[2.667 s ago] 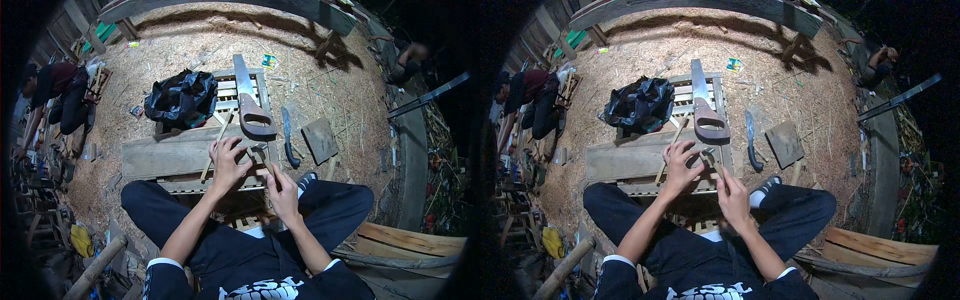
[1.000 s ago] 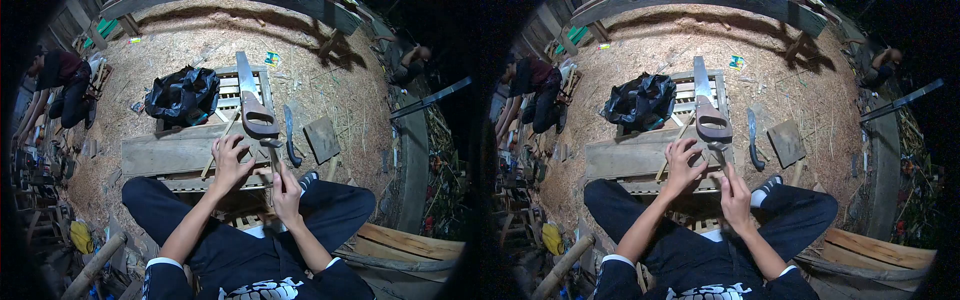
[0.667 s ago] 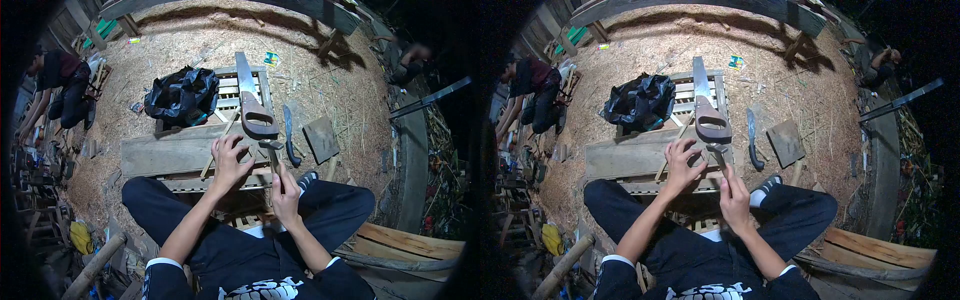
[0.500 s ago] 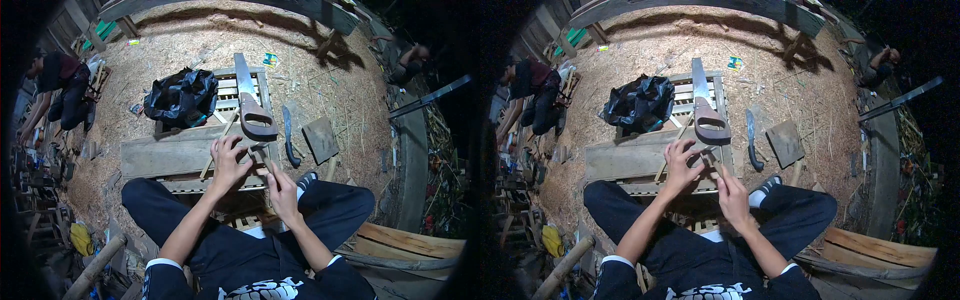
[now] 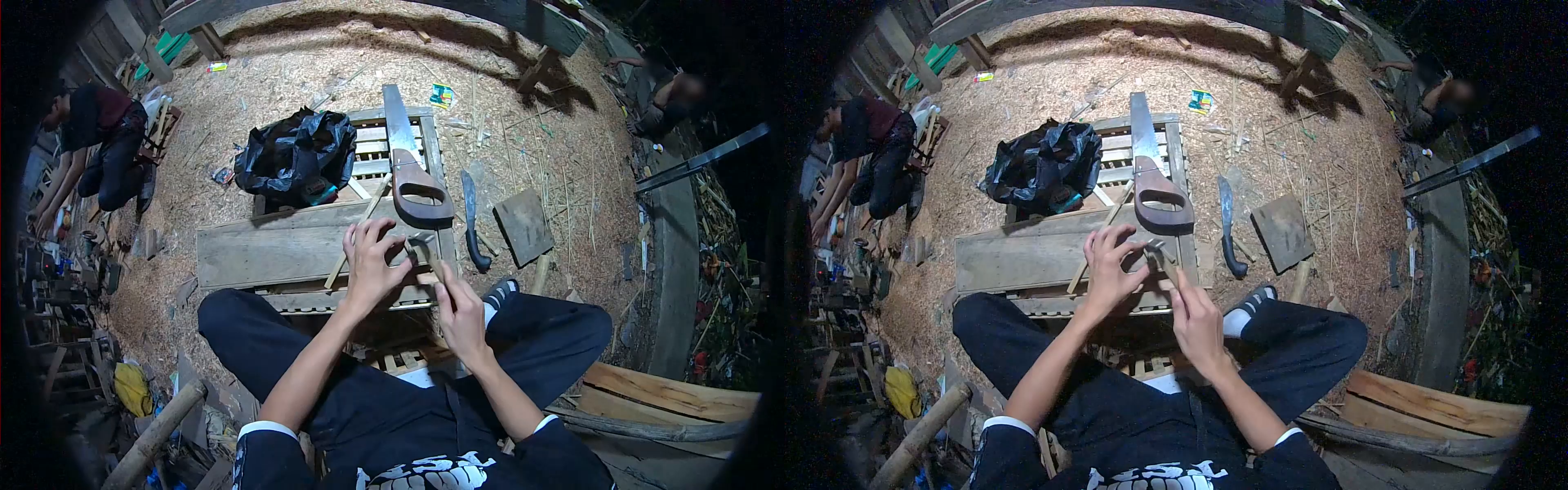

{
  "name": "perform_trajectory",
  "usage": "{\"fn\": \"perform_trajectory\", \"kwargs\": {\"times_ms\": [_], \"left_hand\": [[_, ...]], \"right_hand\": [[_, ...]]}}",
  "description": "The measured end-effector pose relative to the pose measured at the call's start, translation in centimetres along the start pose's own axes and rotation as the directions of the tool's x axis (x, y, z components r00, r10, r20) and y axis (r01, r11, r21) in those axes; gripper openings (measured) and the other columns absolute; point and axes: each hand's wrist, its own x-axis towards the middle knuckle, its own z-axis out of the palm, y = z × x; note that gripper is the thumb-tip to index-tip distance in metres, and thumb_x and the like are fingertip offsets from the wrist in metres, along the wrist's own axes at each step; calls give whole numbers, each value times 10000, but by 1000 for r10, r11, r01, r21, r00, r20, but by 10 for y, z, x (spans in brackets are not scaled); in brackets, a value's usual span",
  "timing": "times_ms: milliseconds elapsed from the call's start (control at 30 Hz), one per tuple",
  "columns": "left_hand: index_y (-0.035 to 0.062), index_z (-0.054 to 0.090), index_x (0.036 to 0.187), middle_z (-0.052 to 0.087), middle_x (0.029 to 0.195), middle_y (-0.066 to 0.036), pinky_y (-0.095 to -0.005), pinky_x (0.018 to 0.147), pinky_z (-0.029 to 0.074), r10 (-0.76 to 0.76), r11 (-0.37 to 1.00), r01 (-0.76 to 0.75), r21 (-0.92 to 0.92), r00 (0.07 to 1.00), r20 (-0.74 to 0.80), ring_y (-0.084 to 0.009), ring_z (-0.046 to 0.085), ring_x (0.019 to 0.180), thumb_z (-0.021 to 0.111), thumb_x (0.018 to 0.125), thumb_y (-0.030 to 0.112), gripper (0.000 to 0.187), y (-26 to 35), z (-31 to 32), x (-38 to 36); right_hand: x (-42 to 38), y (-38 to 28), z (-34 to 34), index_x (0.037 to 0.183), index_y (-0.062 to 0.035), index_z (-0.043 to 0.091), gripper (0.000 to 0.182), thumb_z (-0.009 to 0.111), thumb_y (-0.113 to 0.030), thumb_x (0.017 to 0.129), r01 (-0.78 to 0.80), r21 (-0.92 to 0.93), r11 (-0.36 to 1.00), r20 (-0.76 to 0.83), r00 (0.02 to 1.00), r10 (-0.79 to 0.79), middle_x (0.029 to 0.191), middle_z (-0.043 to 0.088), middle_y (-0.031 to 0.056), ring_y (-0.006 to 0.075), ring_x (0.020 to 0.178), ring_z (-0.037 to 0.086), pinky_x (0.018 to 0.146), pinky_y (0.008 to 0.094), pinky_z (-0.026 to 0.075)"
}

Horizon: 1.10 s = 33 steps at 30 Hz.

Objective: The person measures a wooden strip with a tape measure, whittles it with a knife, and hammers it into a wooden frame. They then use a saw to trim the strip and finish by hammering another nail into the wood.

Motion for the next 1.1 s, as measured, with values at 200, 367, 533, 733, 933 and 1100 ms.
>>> {"fn": "perform_trajectory", "kwargs": {"times_ms": [200, 367, 533, 733, 933, 1100], "left_hand": [[96, 786, 1058, 609, 1381, -91, -558, 1221, 225, -24, 999, 23, 25, 999, 41, -310, 472, 1391, 877, 760, 316, 381, 1, -2, 0], [91, 787, 1046, 612, 1377, -90, -554, 1223, 225, -27, 1000, 27, 10, 999, 44, -307, 479, 1386, 887, 751, 310, 381, 1, -2, 2], [85, 797, 994, 626, 1349, -96, -568, 1212, 226, -21, 1000, 21, -7, 1000, 5, -313, 490, 1356, 893, 730, 281, 343, 3, -2, 1], [97, 804, 1007, 636, 1342, -91, -581, 1213, 217, -36, 999, 36, -21, 999, 22, -302, 492, 1362, 890, 741, 279, 334, 1, -3, 2], [105, 805, 1010, 643, 1335, -83, -602, 1207, 222, -15, 999, 13, 50, 999, 46, -299, 502, 1354, 885, 753, 292, 328, 4, -5, 3], [109, 809, 1026, 642, 1335, -74, -610, 1211, 216, -16, 998, 14, 54, 999, 42, -299, 499, 1358, 872, 773, 299, 323, 3, -4, 1]], "right_hand": [[9, -10, 1, 1476, 1, 582, 428, 567, -192, 1095, 103, 68, 992, -185, 979, -89, 1033, 701, 240, 351, 878, 704, 804, 458, 537], [1, 13, 9, 1450, 59, 582, 433, 554, -191, 1098, -323, 186, 928, 195, 938, 288, 1209, 720, 282, 325, 1070, 723, 927, 415, 540], [4, 6, 3, 1473, 113, 530, 493, 561, -224, 1114, -374, 377, 847, 90, 925, 368, 1399, 664, 233, 235, 1298, 615, 1108, 342, 456], [3, 18, 13, 1474, 104, 529, 518, 542, -270, 1116, -441, 499, 746, 70, 879, 473, 1307, 715, 227, 233, 1192, 666, 1034, 366, 502], [6, 23, 9, 1469, 97, 544, 492, 546, -243, 1114, -320, 298, 899, 132, 947, 293, 1298, 712, 239, 216, 1172, 662, 1033, 350, 499], [6, 24, 11, 1471, 116, 531, 499, 540, -235, 1116, -428, 234, 873, 294, 887, 356, 1346, 697, 237, 236, 1227, 659, 1055, 342, 487]]}}
